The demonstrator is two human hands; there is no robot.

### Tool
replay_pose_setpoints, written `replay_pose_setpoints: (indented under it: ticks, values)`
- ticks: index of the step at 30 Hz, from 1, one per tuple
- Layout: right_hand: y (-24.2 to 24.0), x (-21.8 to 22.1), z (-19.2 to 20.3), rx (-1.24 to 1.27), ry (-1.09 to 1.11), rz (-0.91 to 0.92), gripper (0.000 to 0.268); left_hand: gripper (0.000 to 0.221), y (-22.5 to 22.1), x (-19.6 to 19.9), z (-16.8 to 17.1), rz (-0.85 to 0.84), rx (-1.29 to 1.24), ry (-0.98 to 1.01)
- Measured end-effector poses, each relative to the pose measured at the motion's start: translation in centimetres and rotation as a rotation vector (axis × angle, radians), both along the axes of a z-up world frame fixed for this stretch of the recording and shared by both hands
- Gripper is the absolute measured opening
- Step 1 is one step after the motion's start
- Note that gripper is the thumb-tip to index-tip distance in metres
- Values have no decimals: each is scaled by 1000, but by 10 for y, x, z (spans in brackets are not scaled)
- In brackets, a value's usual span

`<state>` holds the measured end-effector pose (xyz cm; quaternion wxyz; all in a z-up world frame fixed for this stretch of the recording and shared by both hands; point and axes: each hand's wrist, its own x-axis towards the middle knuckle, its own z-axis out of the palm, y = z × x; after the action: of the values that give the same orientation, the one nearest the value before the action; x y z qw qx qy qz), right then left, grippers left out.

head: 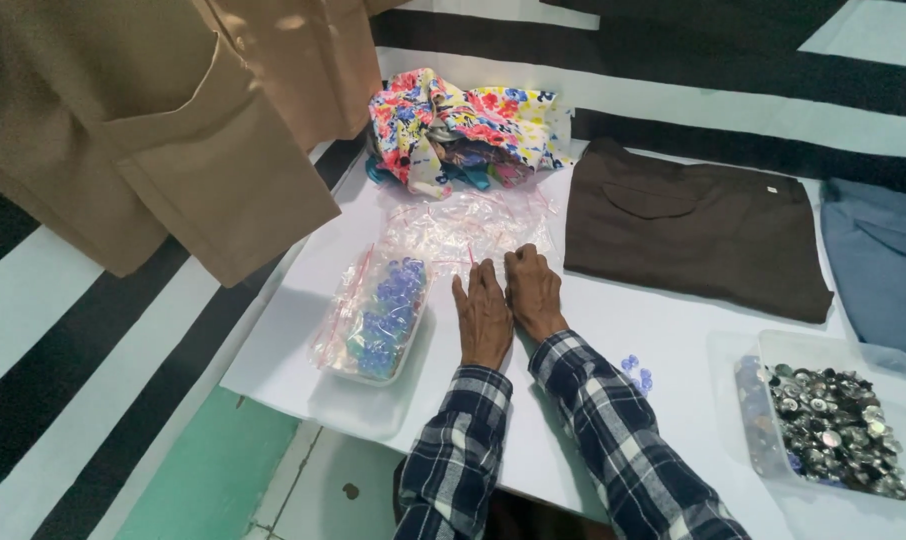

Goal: The person is sorting and inspecting small buttons by picking them from a container and placing them on a work surface.

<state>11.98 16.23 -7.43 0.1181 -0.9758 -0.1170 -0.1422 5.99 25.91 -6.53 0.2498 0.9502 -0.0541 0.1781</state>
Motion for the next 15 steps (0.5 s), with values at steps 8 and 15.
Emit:
replay_pose_setpoints:
  ticks: [8,15]
  values:
    - [-6,5,-17,28,-88,-22,24,63,-1,-3,4,17,38,11]
    - [-20,-9,34,765,-49,14,22,44,-4,-5,9,84,53,-128]
